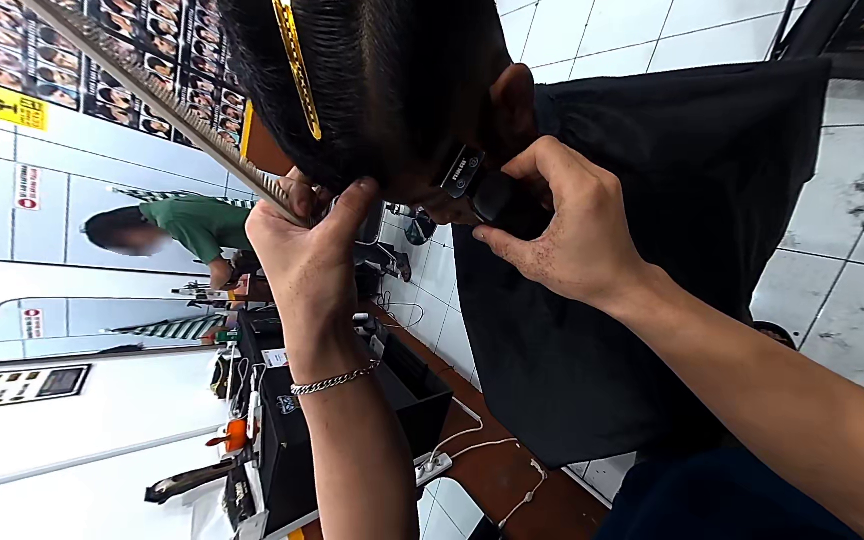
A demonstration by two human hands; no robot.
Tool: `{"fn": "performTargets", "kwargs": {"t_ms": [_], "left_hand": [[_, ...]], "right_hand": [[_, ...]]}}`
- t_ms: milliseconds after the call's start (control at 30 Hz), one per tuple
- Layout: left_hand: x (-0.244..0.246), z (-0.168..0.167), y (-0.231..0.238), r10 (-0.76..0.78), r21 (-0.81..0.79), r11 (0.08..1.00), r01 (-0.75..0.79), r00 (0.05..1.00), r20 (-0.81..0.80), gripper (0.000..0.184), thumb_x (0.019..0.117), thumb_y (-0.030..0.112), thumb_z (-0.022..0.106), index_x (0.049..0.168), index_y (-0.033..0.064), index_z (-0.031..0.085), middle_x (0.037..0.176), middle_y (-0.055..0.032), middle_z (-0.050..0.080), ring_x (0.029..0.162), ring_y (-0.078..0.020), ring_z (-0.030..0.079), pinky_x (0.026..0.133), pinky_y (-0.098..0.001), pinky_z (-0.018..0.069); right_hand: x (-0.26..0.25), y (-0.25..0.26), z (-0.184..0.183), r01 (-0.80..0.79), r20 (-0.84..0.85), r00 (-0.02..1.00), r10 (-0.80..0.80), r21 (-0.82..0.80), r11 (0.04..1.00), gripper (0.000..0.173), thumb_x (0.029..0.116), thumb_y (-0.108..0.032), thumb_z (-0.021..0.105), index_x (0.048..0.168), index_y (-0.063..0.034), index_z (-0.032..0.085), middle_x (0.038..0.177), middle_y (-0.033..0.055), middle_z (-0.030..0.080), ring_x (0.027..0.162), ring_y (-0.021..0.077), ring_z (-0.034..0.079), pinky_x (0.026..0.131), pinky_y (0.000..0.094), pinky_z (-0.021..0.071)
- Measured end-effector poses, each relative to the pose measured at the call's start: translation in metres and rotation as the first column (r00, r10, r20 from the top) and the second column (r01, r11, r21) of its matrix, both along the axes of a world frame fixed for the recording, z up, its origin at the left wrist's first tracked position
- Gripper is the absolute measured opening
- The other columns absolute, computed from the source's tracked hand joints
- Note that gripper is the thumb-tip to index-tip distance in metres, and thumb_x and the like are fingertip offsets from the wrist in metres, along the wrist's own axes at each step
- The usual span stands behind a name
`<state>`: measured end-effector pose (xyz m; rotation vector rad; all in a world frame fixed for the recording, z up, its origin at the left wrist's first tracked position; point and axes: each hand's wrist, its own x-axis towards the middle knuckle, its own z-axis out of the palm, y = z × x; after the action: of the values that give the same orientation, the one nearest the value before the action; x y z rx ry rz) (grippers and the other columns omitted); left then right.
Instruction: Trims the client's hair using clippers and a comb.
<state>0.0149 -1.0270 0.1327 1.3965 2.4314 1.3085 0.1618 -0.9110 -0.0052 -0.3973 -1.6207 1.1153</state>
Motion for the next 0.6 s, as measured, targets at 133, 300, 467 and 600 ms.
{"fn": "performTargets", "kwargs": {"t_ms": [133, 300, 467, 600], "left_hand": [[-0.001, 0.000, 0.001, 0.004, 0.010, 1.000, -0.004, 1.000, -0.002, 0.020, 0.0914, 0.011, 0.075, 0.102, 0.0211, 0.062, 0.094, 0.0118, 0.073, 0.090, -0.0023, 0.071, 0.081, -0.0225, 0.0609], [-0.001, -0.001, 0.001, 0.008, 0.015, 1.000, -0.008, 1.000, 0.006, 0.020, 0.0911, 0.010, 0.076, 0.101, 0.0212, 0.062, 0.094, 0.0119, 0.073, 0.089, -0.0020, 0.071, 0.081, -0.0217, 0.0609], [-0.002, -0.003, -0.010, -0.028, 0.063, 0.998, 0.026, 0.999, 0.028, 0.020, 0.0892, 0.008, 0.078, 0.100, 0.0185, 0.064, 0.093, 0.0073, 0.073, 0.086, -0.0066, 0.072, 0.076, -0.0248, 0.0621], [-0.002, -0.001, -0.006, -0.015, 0.037, 0.999, 0.015, 1.000, 0.015, 0.019, 0.0905, 0.009, 0.076, 0.102, 0.0190, 0.064, 0.095, 0.0088, 0.074, 0.088, -0.0051, 0.072, 0.077, -0.0234, 0.0618]], "right_hand": [[0.000, -0.001, 0.002, 0.003, -0.011, 1.000, -0.002, 0.030, 1.000, 0.039, 0.0787, -0.021, 0.085, 0.105, 0.0001, 0.066, 0.098, 0.0131, 0.069, 0.090, 0.0175, 0.069, 0.079, 0.0273, 0.0574], [-0.001, -0.001, 0.004, 0.019, -0.010, 1.000, -0.019, 0.047, 0.999, 0.039, 0.0789, -0.022, 0.084, 0.106, 0.0006, 0.067, 0.098, 0.0133, 0.068, 0.090, 0.0182, 0.069, 0.079, 0.0276, 0.0568], [-0.002, 0.002, 0.003, 0.016, 0.003, 1.000, -0.016, 0.034, 0.999, 0.039, 0.0791, -0.022, 0.084, 0.106, 0.0003, 0.066, 0.097, 0.0129, 0.068, 0.089, 0.0177, 0.068, 0.078, 0.0274, 0.0568], [-0.001, 0.001, 0.003, 0.009, 0.003, 1.000, -0.009, 0.032, 0.999, 0.039, 0.0792, -0.023, 0.084, 0.105, -0.0002, 0.066, 0.097, 0.0123, 0.068, 0.089, 0.0166, 0.068, 0.078, 0.0262, 0.0567]]}}
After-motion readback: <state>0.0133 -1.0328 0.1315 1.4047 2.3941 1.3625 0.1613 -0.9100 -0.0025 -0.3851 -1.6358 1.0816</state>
